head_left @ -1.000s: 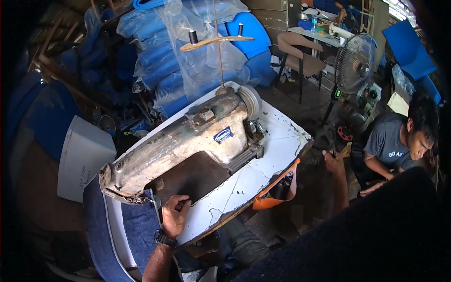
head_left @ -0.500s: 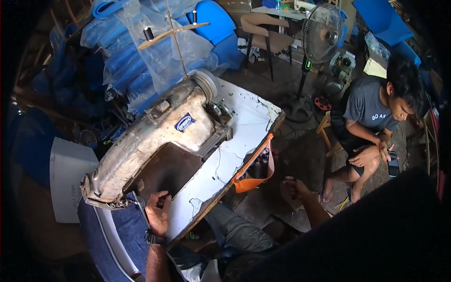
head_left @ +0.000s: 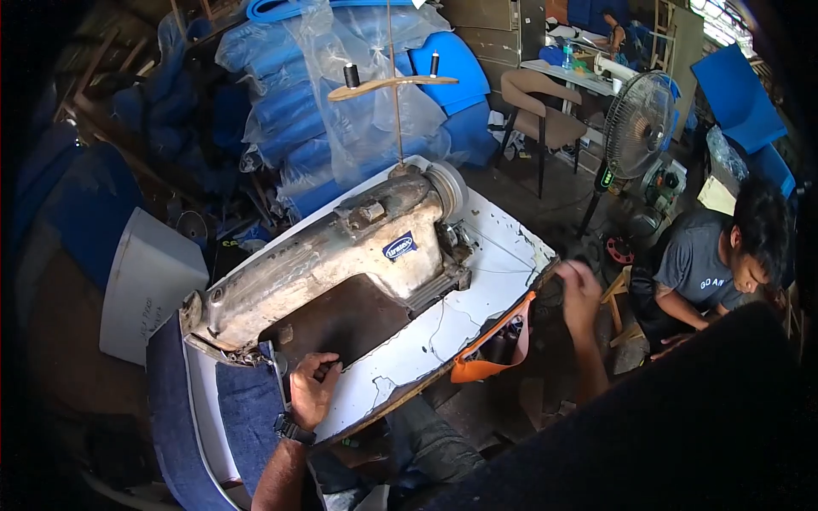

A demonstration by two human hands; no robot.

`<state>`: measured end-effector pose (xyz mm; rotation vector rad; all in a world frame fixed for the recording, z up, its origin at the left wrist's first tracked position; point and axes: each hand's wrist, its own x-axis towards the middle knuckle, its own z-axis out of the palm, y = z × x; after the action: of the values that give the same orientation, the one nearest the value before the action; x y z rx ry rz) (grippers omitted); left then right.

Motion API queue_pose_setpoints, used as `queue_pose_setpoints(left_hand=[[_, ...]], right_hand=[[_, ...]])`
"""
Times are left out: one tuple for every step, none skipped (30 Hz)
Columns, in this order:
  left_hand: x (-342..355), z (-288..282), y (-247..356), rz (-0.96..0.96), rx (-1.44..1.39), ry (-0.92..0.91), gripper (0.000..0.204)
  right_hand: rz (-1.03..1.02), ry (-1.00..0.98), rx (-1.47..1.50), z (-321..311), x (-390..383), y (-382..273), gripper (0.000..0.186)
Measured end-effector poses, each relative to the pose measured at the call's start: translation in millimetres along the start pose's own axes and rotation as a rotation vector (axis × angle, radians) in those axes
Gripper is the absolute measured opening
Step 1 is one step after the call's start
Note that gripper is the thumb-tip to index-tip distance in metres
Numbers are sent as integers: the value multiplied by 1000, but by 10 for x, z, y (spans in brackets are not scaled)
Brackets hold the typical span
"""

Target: Preparing and manipulating denim upholstery fabric pieces at an industrial sewing machine.

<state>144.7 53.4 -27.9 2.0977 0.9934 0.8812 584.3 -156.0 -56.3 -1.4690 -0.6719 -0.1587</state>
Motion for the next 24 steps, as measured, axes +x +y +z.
queue_pose_setpoints(left_hand=[[-21,-28,-12,10,11,12,17],[-38,-73,-46,0,22,25,17],[-9,-30,-39,6,9,14,17],[25,39,-29,16,-6,-2,17],[34,52,-27,17,-9,-7,17],[37,66,-6,20,-9,-8,17],[35,71,14,0,-16,-10,17],[14,70,34,-24,-22,-8,17],[2,55,39,-48,-30,-7,17],[0,33,32,-54,-28,2,17],[5,13,25,-51,-17,5,17],[15,-3,15,-48,-6,6,17],[12,-7,15,-46,1,1,16],[21,-14,13,-53,-1,1,16],[34,-7,22,-34,11,1,16],[45,2,27,-16,22,3,16],[38,20,28,3,34,4,16],[18,6,39,7,32,12,16],[28,29,21,-19,2,-1,16],[38,64,1,-44,-30,-14,16],[55,105,-7,-66,-64,-31,16],[62,121,-20,-67,-70,-34,16],[47,80,-34,-69,-56,-26,16],[15,18,-37,-74,-39,-13,16]], right_hand=[[-38,-154,-3,331,168,-156,17],[-29,-322,12,678,333,-318,17],[-164,-362,-116,890,520,-346,19],[-296,-397,-250,1031,688,-275,21],[-296,-396,-250,1168,816,-218,21],[-261,-464,-357,1279,926,-172,21],[-229,-538,-456,1389,987,-145,22],[-235,-547,-447,1446,1002,-176,22],[-184,-608,-498,1466,1020,-218,21],[-132,-669,-551,1480,1036,-268,20],[-79,-729,-605,1520,1049,-284,19],[-83,-738,-601,1594,1057,-269,19],[-125,-666,-615,1629,1050,-249,17],[-167,-594,-627,1675,1044,-218,16],[-205,-518,-645,1667,1042,-177,14],[-201,-522,-654,1667,1075,-58,14],[-190,-433,-603,1663,1147,148,15],[-191,-340,-538,1684,1253,308,16],[-185,-249,-481,1656,1353,476,17],[-187,-248,-488,1548,1459,620,17],[-155,-170,-287,1376,1581,751,19],[-119,-97,-82,1265,1643,834,21],[-116,-108,-73,1230,1639,761,21],[106,-249,13,1142,1618,519,18]])
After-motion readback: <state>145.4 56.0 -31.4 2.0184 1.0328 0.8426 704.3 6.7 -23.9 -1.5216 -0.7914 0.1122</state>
